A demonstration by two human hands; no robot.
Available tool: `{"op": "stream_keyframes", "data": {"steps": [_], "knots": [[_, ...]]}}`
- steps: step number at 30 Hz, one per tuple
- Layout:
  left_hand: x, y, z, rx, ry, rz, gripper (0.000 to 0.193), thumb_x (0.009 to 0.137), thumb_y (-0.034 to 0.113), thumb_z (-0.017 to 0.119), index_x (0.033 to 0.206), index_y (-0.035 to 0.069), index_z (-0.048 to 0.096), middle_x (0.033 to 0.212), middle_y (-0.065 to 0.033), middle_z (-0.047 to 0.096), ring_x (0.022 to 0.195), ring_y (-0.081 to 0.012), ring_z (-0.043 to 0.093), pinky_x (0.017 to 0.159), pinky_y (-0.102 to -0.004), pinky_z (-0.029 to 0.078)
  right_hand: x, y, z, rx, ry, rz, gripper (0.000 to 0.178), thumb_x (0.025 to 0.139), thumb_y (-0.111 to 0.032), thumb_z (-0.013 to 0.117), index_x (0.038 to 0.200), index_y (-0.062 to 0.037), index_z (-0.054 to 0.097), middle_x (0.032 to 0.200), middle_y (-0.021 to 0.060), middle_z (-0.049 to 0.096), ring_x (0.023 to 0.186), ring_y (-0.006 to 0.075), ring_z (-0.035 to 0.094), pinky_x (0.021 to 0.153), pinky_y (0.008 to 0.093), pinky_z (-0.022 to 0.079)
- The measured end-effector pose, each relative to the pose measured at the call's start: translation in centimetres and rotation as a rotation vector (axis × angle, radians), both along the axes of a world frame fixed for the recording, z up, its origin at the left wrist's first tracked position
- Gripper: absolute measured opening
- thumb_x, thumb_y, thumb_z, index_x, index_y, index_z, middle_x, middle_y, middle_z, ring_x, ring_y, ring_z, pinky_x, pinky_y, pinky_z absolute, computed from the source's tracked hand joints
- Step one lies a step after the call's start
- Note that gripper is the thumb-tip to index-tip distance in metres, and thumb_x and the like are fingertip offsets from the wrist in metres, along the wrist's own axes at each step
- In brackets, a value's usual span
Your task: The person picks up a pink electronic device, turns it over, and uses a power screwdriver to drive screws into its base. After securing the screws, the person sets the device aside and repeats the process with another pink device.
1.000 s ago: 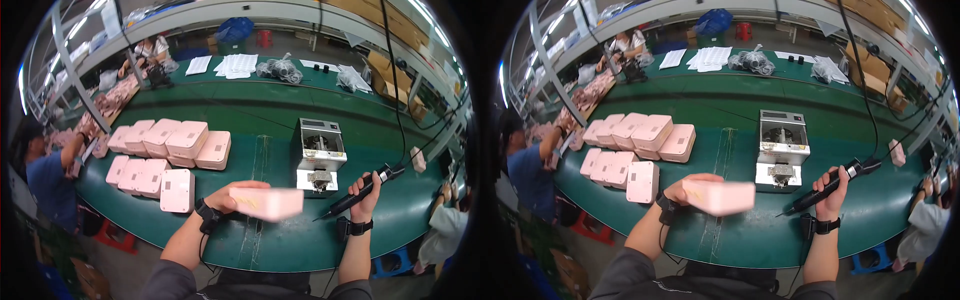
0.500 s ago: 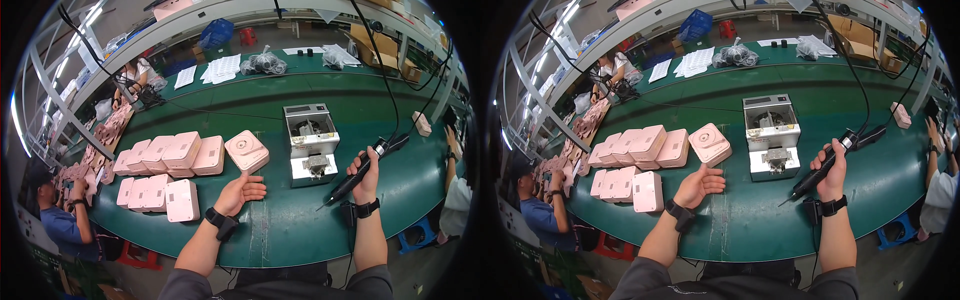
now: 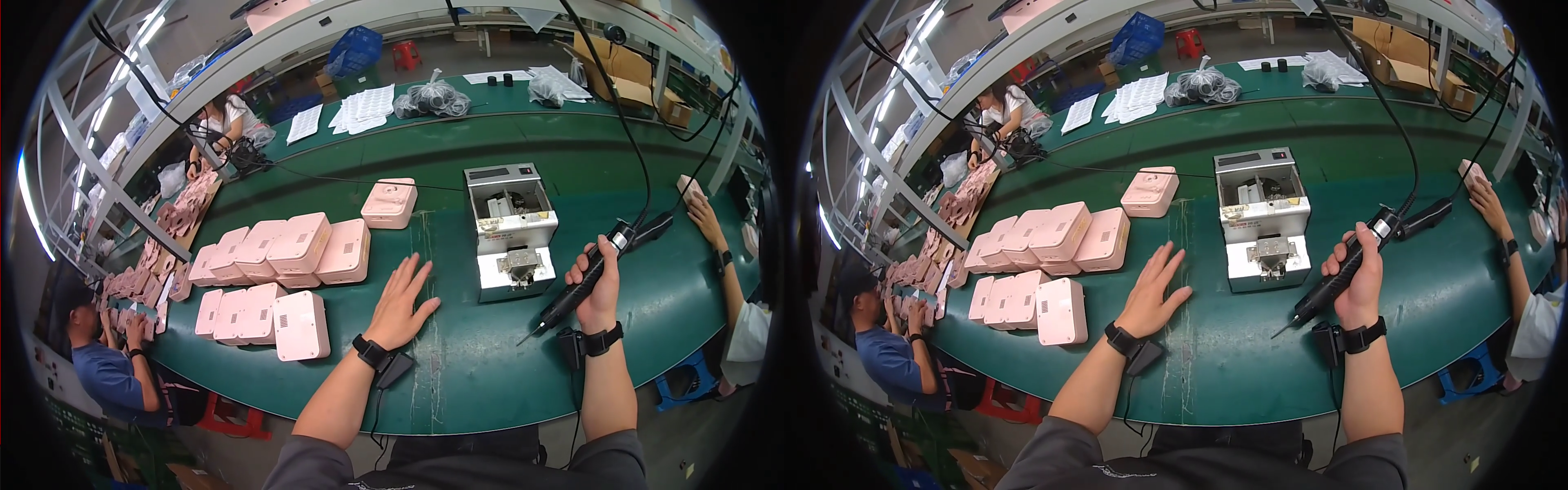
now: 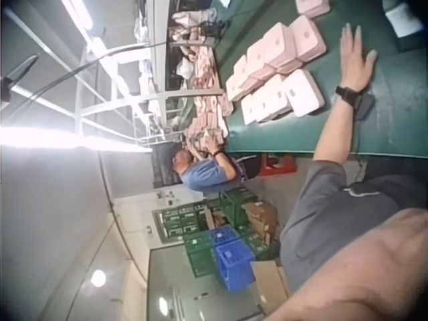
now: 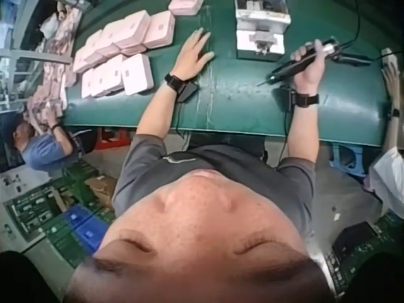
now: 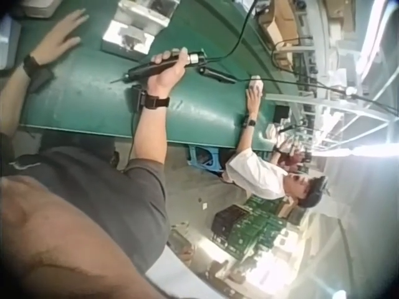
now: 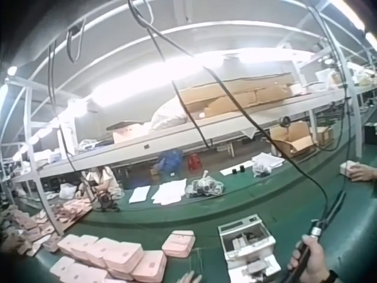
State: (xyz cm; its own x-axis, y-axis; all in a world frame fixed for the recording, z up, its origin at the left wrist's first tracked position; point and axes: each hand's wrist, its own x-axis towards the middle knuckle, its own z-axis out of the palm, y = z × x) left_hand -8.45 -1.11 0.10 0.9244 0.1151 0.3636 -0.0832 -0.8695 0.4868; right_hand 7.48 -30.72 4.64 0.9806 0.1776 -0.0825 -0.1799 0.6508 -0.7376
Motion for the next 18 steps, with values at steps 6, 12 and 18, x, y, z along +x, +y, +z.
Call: {"op": "stream_keyframes", "data": {"steps": [6, 12, 18], "knots": [[0.3, 0.3, -0.2, 0.043, 0.080, -0.002, 0.053, 0.094, 0.031, 0.062, 0.138, 0.005, 0.051, 0.147, -0.0194, 0.044, 0.140, -0.0366, 0.037, 0.116, -0.0432, 0.030, 0.3, 0.1, -0.2, 0.005, 0.031, 0.004, 0.031, 0.093, -0.041, 0.064, 0.089, -0.0116, 0.053, 0.063, -0.0005, 0.048, 0.051, 0.0123, 0.046, 0.051, 0.0286, 0.041], [6.1, 2.3, -0.6, -0.126, 0.052, 0.128, 0.058, 0.092, 0.033, 0.063, 0.141, 0.006, 0.048, 0.144, -0.0199, 0.046, 0.136, -0.0349, 0.041, 0.112, -0.0421, 0.035, 0.5, -0.3, -0.2, 0.014, 0.030, 0.010, 0.031, 0.093, -0.040, 0.064, 0.089, -0.0115, 0.053, 0.063, -0.0001, 0.048, 0.051, 0.0129, 0.047, 0.052, 0.0291, 0.042], [11.3, 4.4, -2.4, 0.178, 0.046, 0.362, 0.063, 0.095, 0.039, 0.058, 0.146, 0.005, 0.042, 0.152, -0.0207, 0.038, 0.141, -0.0360, 0.035, 0.116, -0.0443, 0.028, -0.2, -0.2, 0.2, 0.010, 0.046, 0.036, 0.031, 0.092, -0.039, 0.065, 0.089, -0.0114, 0.053, 0.064, 0.0004, 0.049, 0.053, 0.0136, 0.048, 0.053, 0.0300, 0.043]]}}
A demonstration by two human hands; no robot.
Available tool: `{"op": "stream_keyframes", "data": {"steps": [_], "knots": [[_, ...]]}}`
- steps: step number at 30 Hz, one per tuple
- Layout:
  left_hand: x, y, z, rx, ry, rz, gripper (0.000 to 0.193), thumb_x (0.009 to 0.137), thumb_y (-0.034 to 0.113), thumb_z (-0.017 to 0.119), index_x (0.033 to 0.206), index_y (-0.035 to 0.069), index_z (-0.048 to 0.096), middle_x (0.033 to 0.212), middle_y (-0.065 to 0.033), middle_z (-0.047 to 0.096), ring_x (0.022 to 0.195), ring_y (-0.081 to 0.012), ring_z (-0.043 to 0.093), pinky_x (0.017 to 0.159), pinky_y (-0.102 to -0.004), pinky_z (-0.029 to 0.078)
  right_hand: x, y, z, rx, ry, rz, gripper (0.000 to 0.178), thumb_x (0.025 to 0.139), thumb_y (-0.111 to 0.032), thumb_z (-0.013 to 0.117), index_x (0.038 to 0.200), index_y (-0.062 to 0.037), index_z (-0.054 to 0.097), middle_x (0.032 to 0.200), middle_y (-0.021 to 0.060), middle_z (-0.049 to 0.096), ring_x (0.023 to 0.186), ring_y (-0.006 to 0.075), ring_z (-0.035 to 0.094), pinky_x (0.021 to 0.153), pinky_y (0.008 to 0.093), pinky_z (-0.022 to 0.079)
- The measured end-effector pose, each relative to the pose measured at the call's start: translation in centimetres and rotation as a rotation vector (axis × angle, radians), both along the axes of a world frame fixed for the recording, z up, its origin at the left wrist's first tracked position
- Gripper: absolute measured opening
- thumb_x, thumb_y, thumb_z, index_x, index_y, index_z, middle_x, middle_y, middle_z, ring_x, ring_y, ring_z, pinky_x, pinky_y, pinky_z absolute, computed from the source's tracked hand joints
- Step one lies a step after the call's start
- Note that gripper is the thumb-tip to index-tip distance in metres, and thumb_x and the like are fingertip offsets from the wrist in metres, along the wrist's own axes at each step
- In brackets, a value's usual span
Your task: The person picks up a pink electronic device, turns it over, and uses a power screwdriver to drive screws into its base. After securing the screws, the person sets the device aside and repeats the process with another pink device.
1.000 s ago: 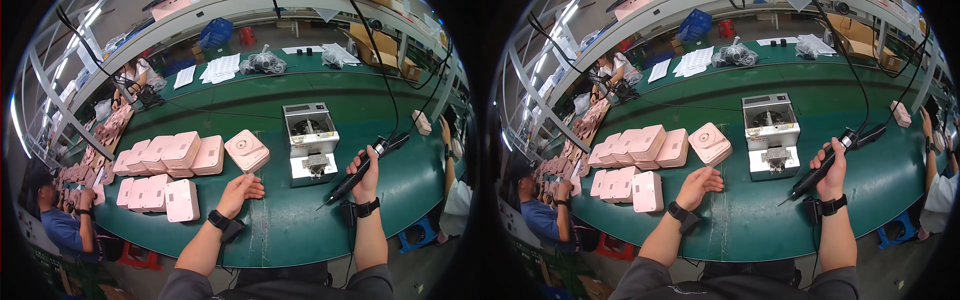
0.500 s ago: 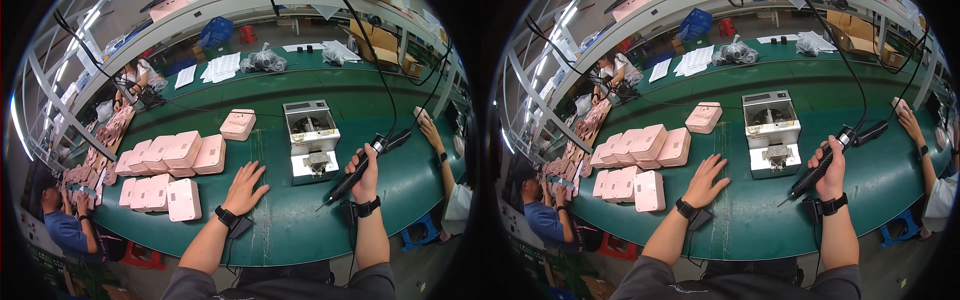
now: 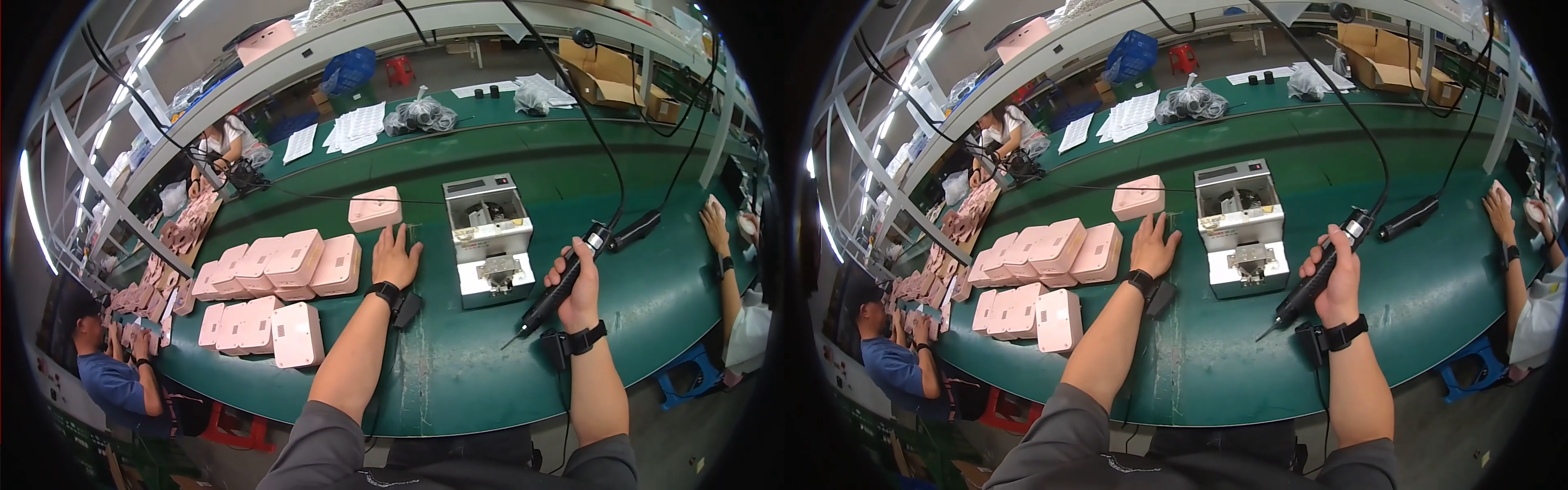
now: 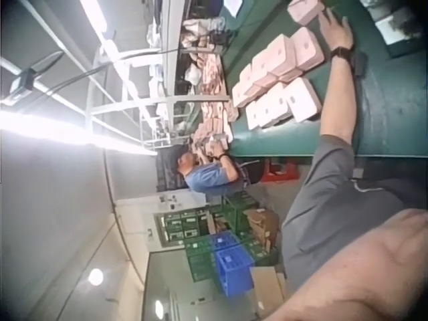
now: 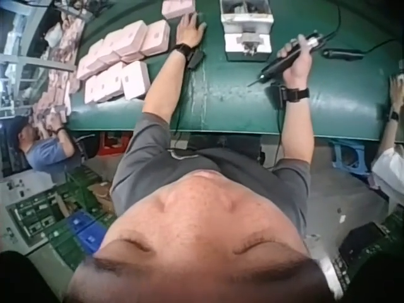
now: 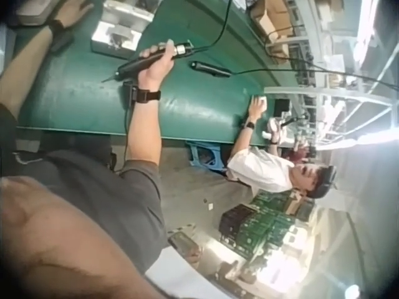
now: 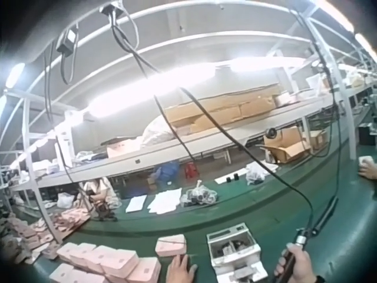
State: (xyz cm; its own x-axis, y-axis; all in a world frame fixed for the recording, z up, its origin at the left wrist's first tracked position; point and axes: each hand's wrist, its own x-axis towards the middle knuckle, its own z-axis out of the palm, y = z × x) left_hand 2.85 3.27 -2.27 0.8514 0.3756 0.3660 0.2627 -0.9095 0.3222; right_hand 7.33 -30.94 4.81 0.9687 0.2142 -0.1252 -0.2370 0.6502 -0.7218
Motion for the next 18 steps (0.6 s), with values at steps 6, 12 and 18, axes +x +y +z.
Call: {"op": "stream_keyframes", "data": {"steps": [6, 12, 18], "knots": [[-3.4, 0.0, -0.3, -0.025, 0.122, -0.098, 0.064, 0.097, 0.043, 0.053, 0.148, 0.006, 0.039, 0.157, -0.0213, 0.031, 0.145, -0.0352, 0.028, 0.120, -0.0444, 0.018, -0.1, 0.0, -0.1, 0.008, -0.010, 0.013, 0.031, 0.092, -0.039, 0.066, 0.089, -0.0112, 0.053, 0.064, 0.0005, 0.049, 0.053, 0.0139, 0.048, 0.053, 0.0302, 0.043], [-15.2, -5.3, 6.2, -0.425, 0.330, -0.459, 0.055, 0.093, 0.032, 0.065, 0.140, 0.005, 0.051, 0.153, -0.0214, 0.037, 0.140, -0.0340, 0.040, 0.115, -0.0433, 0.031, 0.5, -0.3, -0.6, 0.026, 0.000, 0.016, 0.031, 0.091, -0.039, 0.066, 0.090, -0.0109, 0.053, 0.064, 0.0005, 0.049, 0.052, 0.0136, 0.047, 0.053, 0.0298, 0.042], [-25.3, -4.2, 6.0, 0.268, -0.130, 0.260, 0.059, 0.079, 0.020, 0.080, 0.132, 0.006, 0.058, 0.141, -0.0223, 0.048, 0.128, -0.0390, 0.049, 0.106, -0.0446, 0.041, 1.0, -0.4, -0.6, 0.034, -0.006, 0.020, 0.029, 0.093, -0.036, 0.065, 0.091, -0.0100, 0.053, 0.065, 0.0003, 0.049, 0.053, 0.0125, 0.047, 0.055, 0.0288, 0.041]]}}
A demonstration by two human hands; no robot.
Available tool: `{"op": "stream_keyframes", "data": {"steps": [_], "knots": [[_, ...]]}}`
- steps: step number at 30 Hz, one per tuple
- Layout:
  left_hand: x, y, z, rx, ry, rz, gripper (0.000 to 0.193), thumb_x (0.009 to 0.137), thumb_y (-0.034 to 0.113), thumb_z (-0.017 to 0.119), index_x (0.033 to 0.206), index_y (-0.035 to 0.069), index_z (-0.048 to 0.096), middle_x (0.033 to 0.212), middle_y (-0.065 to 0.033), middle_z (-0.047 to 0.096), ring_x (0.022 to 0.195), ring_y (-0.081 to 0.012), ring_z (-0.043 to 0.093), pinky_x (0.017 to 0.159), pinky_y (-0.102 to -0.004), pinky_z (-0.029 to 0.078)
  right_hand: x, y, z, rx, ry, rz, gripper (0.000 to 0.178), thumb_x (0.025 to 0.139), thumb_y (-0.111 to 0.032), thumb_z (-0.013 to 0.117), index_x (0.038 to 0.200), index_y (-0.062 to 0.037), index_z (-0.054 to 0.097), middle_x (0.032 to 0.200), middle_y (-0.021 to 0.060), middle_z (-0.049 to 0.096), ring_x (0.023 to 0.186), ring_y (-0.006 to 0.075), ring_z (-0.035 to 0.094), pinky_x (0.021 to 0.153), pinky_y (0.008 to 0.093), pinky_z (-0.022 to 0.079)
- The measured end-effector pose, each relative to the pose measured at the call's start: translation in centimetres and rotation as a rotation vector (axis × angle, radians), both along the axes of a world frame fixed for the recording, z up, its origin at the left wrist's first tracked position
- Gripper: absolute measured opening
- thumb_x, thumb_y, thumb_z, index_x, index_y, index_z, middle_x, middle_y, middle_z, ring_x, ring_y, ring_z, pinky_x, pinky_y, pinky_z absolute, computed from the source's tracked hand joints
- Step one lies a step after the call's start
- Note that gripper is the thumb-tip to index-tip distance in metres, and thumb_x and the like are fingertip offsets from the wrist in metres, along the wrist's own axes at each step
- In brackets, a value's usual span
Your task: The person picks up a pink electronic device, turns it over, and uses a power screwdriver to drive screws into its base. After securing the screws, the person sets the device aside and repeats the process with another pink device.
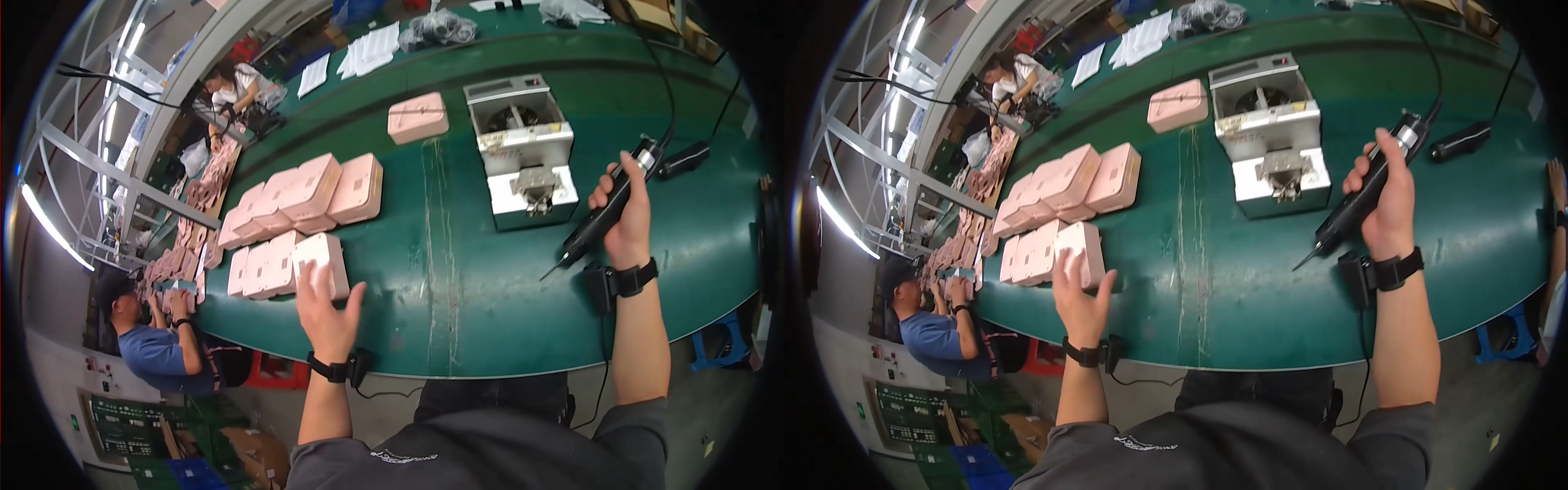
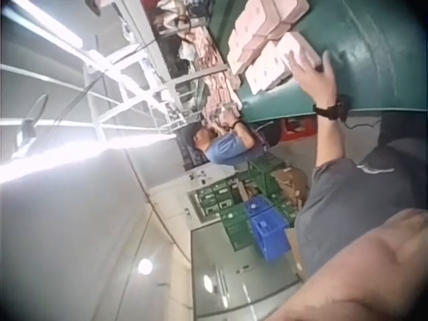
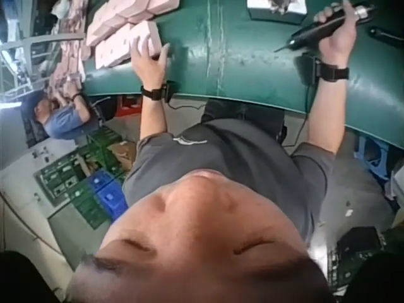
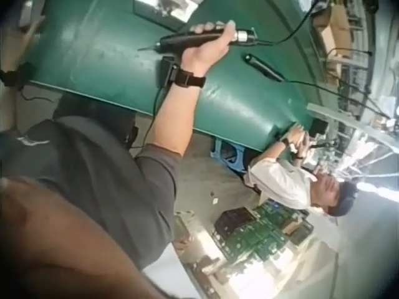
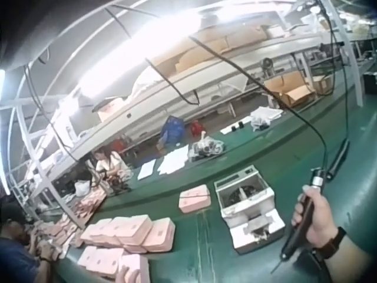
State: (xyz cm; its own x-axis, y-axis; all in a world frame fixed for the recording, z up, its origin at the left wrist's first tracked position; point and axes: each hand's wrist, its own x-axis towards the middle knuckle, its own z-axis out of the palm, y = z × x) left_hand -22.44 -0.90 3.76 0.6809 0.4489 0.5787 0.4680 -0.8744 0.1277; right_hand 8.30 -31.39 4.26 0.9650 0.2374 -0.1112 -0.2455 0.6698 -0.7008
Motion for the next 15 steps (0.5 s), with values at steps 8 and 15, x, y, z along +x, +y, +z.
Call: {"op": "stream_keyframes", "data": {"steps": [8, 15], "knots": [[-2.6, 2.4, -2.0, -0.232, -0.022, -0.098, 0.062, 0.072, 0.012, 0.080, 0.131, 0.010, 0.060, 0.142, -0.0208, 0.046, 0.130, -0.0409, 0.047, 0.106, -0.0461, 0.041, -1.3, 0.5, 0.1, 0.004, -0.076, 0.031, 0.028, 0.094, -0.035, 0.064, 0.093, -0.0083, 0.054, 0.067, 0.0013, 0.050, 0.056, 0.0135, 0.049, 0.057, 0.0287, 0.042], [1.8, -3.4, 0.6, -0.387, 0.274, -0.794, 0.067, 0.066, 0.011, 0.080, 0.130, 0.015, 0.062, 0.144, -0.0195, 0.045, 0.137, -0.0414, 0.041, 0.110, -0.0474, 0.040, -5.8, -0.3, 5.3, -0.295, -0.579, -0.139, 0.024, 0.095, -0.027, 0.064, 0.099, -0.0049, 0.055, 0.072, 0.0044, 0.054, 0.062, 0.0154, 0.055, 0.062, 0.0310, 0.047]]}}
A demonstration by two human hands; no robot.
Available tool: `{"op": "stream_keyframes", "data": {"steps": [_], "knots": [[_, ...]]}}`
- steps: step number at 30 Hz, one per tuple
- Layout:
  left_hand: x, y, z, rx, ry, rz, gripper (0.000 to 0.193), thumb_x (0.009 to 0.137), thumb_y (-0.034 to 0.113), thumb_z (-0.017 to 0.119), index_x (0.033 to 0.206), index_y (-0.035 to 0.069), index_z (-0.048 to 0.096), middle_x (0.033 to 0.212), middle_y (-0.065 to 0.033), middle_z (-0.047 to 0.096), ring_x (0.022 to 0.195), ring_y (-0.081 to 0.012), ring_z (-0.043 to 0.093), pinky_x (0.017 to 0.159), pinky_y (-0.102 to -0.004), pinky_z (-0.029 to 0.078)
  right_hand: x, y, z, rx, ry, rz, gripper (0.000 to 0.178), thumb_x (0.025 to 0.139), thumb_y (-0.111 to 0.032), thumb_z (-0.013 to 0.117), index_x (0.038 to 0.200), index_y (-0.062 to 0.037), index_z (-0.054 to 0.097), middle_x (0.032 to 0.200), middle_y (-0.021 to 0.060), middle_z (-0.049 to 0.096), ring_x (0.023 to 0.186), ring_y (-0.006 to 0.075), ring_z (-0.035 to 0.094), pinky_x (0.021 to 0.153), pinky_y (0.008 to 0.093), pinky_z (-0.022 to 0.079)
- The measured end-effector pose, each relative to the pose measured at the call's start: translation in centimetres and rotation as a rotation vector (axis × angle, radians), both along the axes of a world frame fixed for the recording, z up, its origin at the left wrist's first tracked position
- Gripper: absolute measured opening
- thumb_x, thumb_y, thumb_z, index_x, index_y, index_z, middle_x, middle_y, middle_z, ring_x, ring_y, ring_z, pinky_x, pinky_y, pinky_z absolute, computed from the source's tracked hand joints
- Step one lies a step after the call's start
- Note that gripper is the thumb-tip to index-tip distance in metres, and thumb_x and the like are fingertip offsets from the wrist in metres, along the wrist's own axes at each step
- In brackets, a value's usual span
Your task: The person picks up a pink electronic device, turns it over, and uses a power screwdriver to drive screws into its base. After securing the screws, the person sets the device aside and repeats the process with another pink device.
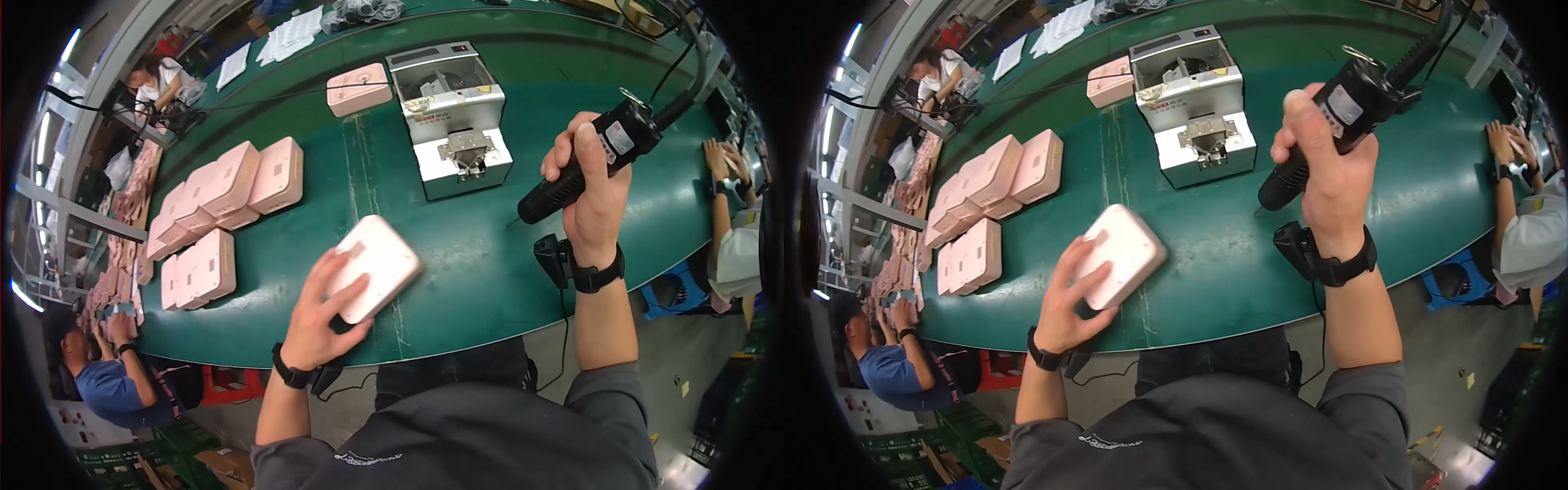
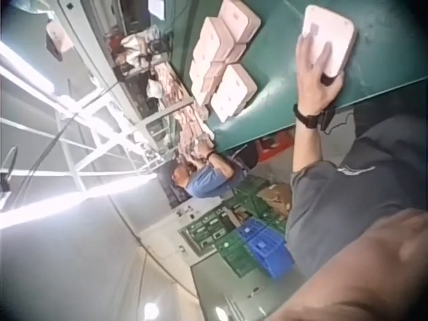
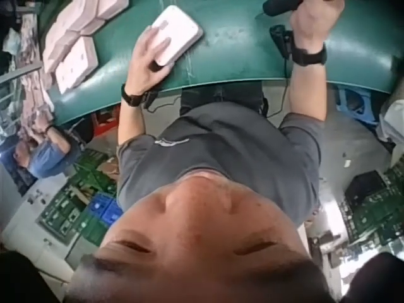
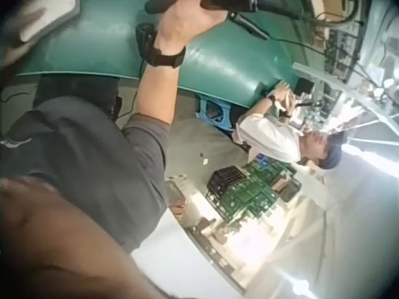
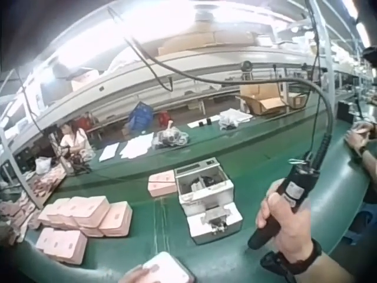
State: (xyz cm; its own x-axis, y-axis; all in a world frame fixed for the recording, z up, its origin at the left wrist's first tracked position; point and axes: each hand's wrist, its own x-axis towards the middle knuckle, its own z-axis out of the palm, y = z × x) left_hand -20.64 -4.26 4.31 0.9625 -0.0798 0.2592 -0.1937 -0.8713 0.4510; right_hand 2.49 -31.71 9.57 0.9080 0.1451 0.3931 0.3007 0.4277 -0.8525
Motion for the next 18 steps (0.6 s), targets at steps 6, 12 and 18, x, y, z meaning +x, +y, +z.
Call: {"op": "stream_keyframes", "data": {"steps": [6, 12, 18], "knots": [[7.7, -3.4, 0.5, -0.064, 0.004, -0.319, 0.070, 0.066, 0.015, 0.082, 0.133, 0.020, 0.061, 0.149, -0.0202, 0.038, 0.135, -0.0428, 0.043, 0.108, -0.0466, 0.042, -0.1, 0.5, 0.2, -0.222, -0.162, -0.028, 0.022, 0.095, -0.022, 0.065, 0.102, -0.0040, 0.054, 0.073, 0.0057, 0.055, 0.063, 0.0169, 0.055, 0.064, 0.0331, 0.049], [9.3, -3.5, -1.3, -0.410, 0.115, -0.233, 0.073, 0.063, 0.019, 0.086, 0.132, 0.015, 0.061, 0.146, -0.0211, 0.039, 0.129, -0.0419, 0.048, 0.105, -0.0433, 0.044, 0.4, 0.5, 1.8, -0.234, -0.107, 0.071, 0.022, 0.094, -0.023, 0.064, 0.100, -0.0040, 0.054, 0.070, 0.0058, 0.054, 0.060, 0.0167, 0.054, 0.060, 0.0337, 0.047], [8.5, -1.9, -1.6, -0.326, 0.053, -0.229, 0.077, 0.064, 0.024, 0.086, 0.135, 0.020, 0.059, 0.130, -0.0192, 0.046, 0.112, -0.0380, 0.057, 0.096, -0.0428, 0.050, 2.2, 4.3, 6.5, -0.045, -0.197, 0.145, 0.023, 0.094, -0.025, 0.062, 0.096, -0.0043, 0.055, 0.066, 0.0061, 0.053, 0.055, 0.0166, 0.052, 0.056, 0.0342, 0.044]]}}
